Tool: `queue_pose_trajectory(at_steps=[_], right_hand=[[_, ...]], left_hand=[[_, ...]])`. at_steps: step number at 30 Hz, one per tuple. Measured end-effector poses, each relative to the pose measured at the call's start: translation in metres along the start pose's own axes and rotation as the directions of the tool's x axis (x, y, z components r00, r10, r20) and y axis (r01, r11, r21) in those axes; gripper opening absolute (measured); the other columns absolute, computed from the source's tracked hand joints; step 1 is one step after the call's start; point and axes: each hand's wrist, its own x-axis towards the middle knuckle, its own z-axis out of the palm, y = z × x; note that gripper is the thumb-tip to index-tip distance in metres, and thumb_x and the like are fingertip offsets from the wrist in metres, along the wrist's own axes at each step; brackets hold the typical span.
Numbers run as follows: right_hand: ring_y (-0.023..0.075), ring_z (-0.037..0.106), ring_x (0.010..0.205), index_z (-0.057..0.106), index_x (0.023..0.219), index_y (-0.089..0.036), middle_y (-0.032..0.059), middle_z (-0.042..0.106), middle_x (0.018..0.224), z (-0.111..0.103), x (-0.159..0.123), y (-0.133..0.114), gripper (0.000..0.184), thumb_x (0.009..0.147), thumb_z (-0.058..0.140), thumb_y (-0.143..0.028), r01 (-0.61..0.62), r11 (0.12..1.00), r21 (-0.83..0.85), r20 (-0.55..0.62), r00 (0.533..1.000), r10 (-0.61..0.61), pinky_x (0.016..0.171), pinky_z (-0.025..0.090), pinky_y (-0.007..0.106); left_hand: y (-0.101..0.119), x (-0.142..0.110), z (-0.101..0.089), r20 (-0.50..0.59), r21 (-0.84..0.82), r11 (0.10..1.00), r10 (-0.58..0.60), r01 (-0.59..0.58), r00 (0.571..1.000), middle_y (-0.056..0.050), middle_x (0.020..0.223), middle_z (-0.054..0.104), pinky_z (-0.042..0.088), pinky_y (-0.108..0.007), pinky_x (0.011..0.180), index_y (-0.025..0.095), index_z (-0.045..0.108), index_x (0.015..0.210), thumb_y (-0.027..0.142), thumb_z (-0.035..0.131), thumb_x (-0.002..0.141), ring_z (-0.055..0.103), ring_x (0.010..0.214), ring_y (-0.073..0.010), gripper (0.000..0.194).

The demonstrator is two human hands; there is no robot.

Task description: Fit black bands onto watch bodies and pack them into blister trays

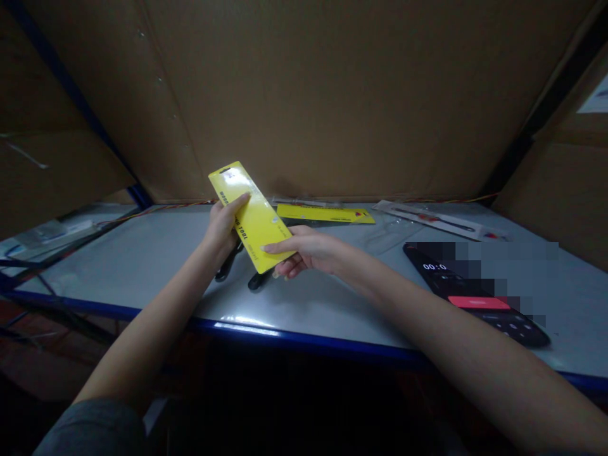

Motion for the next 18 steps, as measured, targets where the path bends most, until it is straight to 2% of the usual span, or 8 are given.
queue_pose_trajectory(at_steps=[7,10,12,13,15,16,17,18], right_hand=[[0.0117,0.059,0.048,0.058,0.091,-0.015,0.0043,0.066,0.066,0.000,0.000,0.003,0.031,0.065,0.070,-0.028,-0.007,1.000,0.027,-0.022,1.000,0.007,0.043,0.050,0.022],[0.0131,0.059,0.050,0.055,0.097,-0.016,0.0048,0.065,0.065,0.003,0.000,0.000,0.036,0.066,0.068,-0.030,0.061,0.998,-0.030,-0.081,0.995,-0.064,0.045,0.050,0.024],[0.0147,0.058,0.049,0.054,0.100,-0.016,0.0052,0.064,0.065,0.005,-0.001,-0.003,0.038,0.068,0.065,-0.032,0.135,0.977,-0.167,-0.180,0.970,-0.165,0.044,0.049,0.026],[0.0158,0.058,0.050,0.054,0.101,-0.016,0.0056,0.064,0.066,0.006,-0.002,-0.005,0.037,0.069,0.063,-0.032,0.170,0.942,-0.291,-0.257,0.934,-0.248,0.045,0.048,0.027],[0.0190,0.060,0.058,0.057,0.100,-0.018,0.0068,0.064,0.072,0.009,-0.003,-0.006,0.032,0.071,0.059,-0.032,0.160,0.781,-0.604,-0.402,0.785,-0.471,0.049,0.045,0.029],[0.0207,0.061,0.063,0.059,0.099,-0.019,0.0074,0.065,0.076,0.011,-0.004,-0.006,0.030,0.072,0.056,-0.031,0.103,0.662,-0.742,-0.420,0.698,-0.580,0.052,0.044,0.029],[0.0221,0.061,0.068,0.060,0.100,-0.020,0.0078,0.065,0.079,0.013,-0.006,-0.005,0.028,0.074,0.054,-0.030,0.037,0.532,-0.846,-0.390,0.636,-0.666,0.055,0.043,0.030],[0.0229,0.061,0.072,0.060,0.102,-0.020,0.0083,0.066,0.081,0.016,-0.007,-0.004,0.029,0.076,0.052,-0.029,-0.017,0.406,-0.914,-0.331,0.610,-0.719,0.057,0.041,0.030]], left_hand=[[-0.003,-0.001,0.000,0.042,0.009,0.999,-0.043,0.042,0.998,-0.007,0.080,0.068,0.051,-0.033,0.073,0.015,0.060,0.085,0.022,0.073,0.055,0.064,0.078,-0.0210,0.034],[0.000,-0.002,0.000,0.094,-0.013,0.998,-0.065,0.067,0.993,-0.008,0.086,0.068,0.051,-0.032,0.074,0.016,0.060,0.089,0.025,0.074,0.057,0.064,0.080,-0.0205,0.037],[0.002,-0.002,0.001,0.120,-0.017,0.995,-0.091,0.094,0.989,-0.008,0.089,0.067,0.051,-0.031,0.073,0.016,0.059,0.093,0.030,0.073,0.059,0.063,0.081,-0.0205,0.039],[0.003,-0.003,0.003,0.133,-0.013,0.993,-0.112,0.115,0.985,-0.008,0.089,0.066,0.051,-0.032,0.072,0.017,0.058,0.095,0.033,0.073,0.061,0.063,0.082,-0.0208,0.040],[0.006,-0.006,0.006,0.169,-0.003,0.984,-0.173,0.176,0.970,-0.008,0.087,0.065,0.051,-0.034,0.071,0.019,0.057,0.098,0.041,0.070,0.064,0.063,0.082,-0.0217,0.043],[0.008,-0.008,0.009,0.190,0.003,0.977,-0.211,0.215,0.959,-0.008,0.085,0.064,0.051,-0.035,0.071,0.020,0.057,0.100,0.044,0.069,0.065,0.063,0.081,-0.0222,0.044],[0.011,-0.010,0.011,0.211,0.006,0.966,-0.254,0.259,0.944,-0.007,0.083,0.064,0.051,-0.037,0.071,0.020,0.056,0.101,0.048,0.067,0.066,0.063,0.081,-0.0227,0.046],[0.013,-0.012,0.013,0.224,0.005,0.953,-0.297,0.304,0.928,-0.007,0.080,0.063,0.051,-0.037,0.072,0.020,0.056,0.101,0.050,0.066,0.066,0.063,0.080,-0.0229,0.047]])
